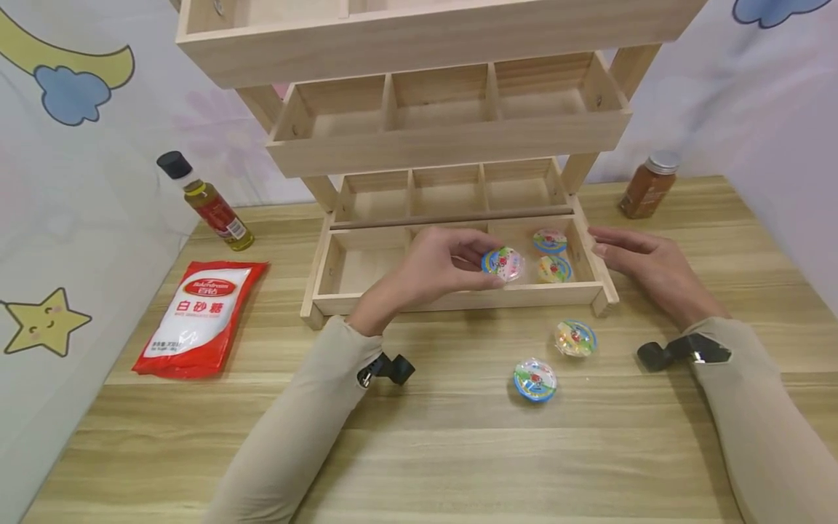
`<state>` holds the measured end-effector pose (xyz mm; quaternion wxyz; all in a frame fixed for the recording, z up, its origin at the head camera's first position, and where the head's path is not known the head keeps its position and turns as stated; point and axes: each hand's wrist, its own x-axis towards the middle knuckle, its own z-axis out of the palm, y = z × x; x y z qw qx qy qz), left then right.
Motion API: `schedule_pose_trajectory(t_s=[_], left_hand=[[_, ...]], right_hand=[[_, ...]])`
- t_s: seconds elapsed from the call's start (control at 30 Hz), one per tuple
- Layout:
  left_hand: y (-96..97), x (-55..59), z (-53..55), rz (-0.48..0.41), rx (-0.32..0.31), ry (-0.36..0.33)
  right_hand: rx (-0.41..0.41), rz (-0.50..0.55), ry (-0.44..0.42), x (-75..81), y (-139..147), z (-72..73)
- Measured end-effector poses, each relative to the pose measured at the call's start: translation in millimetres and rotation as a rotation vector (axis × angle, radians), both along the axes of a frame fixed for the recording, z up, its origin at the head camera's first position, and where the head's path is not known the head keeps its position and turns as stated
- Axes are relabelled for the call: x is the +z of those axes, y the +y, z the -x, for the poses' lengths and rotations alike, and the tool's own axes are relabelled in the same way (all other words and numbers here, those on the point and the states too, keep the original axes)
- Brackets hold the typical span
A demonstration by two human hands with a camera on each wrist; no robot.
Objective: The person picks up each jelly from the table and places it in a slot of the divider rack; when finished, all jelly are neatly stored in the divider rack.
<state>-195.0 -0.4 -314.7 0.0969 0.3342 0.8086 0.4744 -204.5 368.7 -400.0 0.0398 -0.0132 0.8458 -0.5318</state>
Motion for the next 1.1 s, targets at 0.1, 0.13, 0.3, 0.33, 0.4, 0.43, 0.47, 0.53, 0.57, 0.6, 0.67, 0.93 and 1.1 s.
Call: schedule_pose_trajectory(t_s=[0.1, 0.13, 0.3, 0.33, 0.4, 0.43, 0.47, 0.53, 0.57, 0.6, 0.67, 0.93, 1.1], left_hand=[[-2.3, 1.1, 3.2, -0.011, 0.027, -0.006], [-3.2, 1.0, 4.0, -0.012, 0.035, -0.011], [-6.9, -1.5, 7.4, -0.017, 0.057, -0.025], [-7.5, -2.3, 8.0, -0.018, 0.059, -0.027], [-8.5, -4.5, 9.4, -0.019, 0.065, -0.034], [-8.9, -5.8, 10.3, -0.017, 0.068, -0.039], [-9.4, -7.1, 11.3, -0.014, 0.073, -0.040], [-10.7, -10.3, 13.7, -0.011, 0.079, -0.042], [-11.3, -12.2, 15.1, -0.009, 0.082, -0.042], [-12.1, -14.3, 16.6, -0.007, 0.086, -0.042], [-13.8, -18.6, 19.5, 0.002, 0.092, -0.045], [-20.0, -30.8, 27.9, 0.042, 0.111, -0.077], [-21.1, -31.5, 28.4, 0.087, 0.126, -0.082]], right_hand=[[-0.002, -0.001, -0.008, 0.5, 1, 0.0], [-0.001, -0.002, -0.008, 0.5, 1, -0.1], [0.002, 0.004, -0.004, 0.2, 1, -0.1], [0.002, 0.009, -0.004, 0.1, 1, 0.0], [0.002, 0.020, 0.000, -0.2, 0, 0.6], [0.002, 0.027, 0.001, -0.3, 0, 0.8], [0.003, 0.034, 0.002, -0.3, 0, 1.0], [0.003, 0.040, 0.007, -0.3, 0, 1.3], [0.004, 0.040, 0.008, -0.3, 0, 1.3], [0.004, 0.037, 0.007, -0.2, 0, 1.2], [0.003, 0.024, 0.007, -0.3, 0, 1.0], [-0.004, 0.013, -0.004, -0.7, 1, 1.4], [0.006, 0.034, 0.000, -0.4, 0, 0.2]])
